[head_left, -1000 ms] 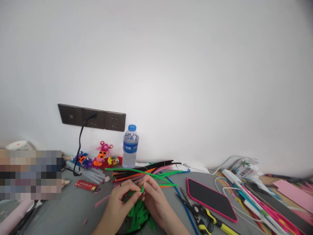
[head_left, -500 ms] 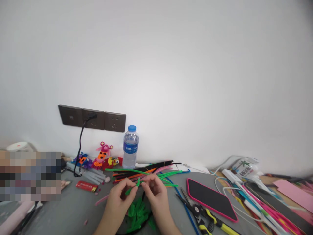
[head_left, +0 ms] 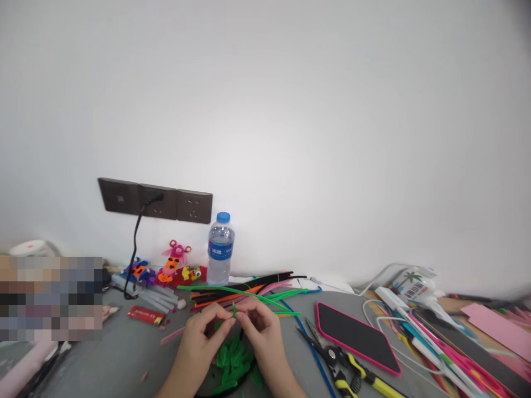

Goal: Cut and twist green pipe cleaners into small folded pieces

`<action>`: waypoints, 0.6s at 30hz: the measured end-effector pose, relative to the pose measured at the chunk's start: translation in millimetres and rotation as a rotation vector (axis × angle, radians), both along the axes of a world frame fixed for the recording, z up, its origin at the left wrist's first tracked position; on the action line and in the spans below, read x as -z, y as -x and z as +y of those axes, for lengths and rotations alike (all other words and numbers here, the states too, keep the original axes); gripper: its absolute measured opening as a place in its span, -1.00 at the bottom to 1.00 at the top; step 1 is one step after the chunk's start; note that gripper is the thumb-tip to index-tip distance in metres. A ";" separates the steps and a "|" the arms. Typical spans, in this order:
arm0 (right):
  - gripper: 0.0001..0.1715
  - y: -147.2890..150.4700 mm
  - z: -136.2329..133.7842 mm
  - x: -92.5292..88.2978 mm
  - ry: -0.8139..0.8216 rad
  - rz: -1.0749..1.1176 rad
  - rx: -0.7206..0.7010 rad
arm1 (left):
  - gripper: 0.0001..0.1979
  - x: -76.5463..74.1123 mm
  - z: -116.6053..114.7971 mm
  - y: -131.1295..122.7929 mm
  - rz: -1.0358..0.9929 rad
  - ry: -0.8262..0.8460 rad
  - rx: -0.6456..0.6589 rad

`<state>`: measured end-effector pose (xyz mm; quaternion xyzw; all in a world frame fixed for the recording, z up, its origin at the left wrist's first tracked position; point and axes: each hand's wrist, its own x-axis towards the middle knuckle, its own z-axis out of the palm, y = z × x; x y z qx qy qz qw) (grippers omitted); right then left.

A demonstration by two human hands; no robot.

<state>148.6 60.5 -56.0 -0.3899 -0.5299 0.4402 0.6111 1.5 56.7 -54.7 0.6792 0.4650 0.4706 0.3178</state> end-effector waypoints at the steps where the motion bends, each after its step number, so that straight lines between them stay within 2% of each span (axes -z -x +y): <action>1: -0.86 -0.1 0.0 -0.3 0.001 0.009 -0.010 | -0.78 -0.1 0.2 0.1 -0.001 -0.001 0.001; 13: -0.83 0.7 1.0 -1.9 0.033 0.012 -0.068 | -0.81 -4.8 -1.0 -1.9 0.009 -0.043 -0.033; 18: -0.80 1.4 0.6 -3.1 0.035 0.015 -0.075 | -0.81 -3.8 -2.4 -3.6 0.012 0.001 -0.028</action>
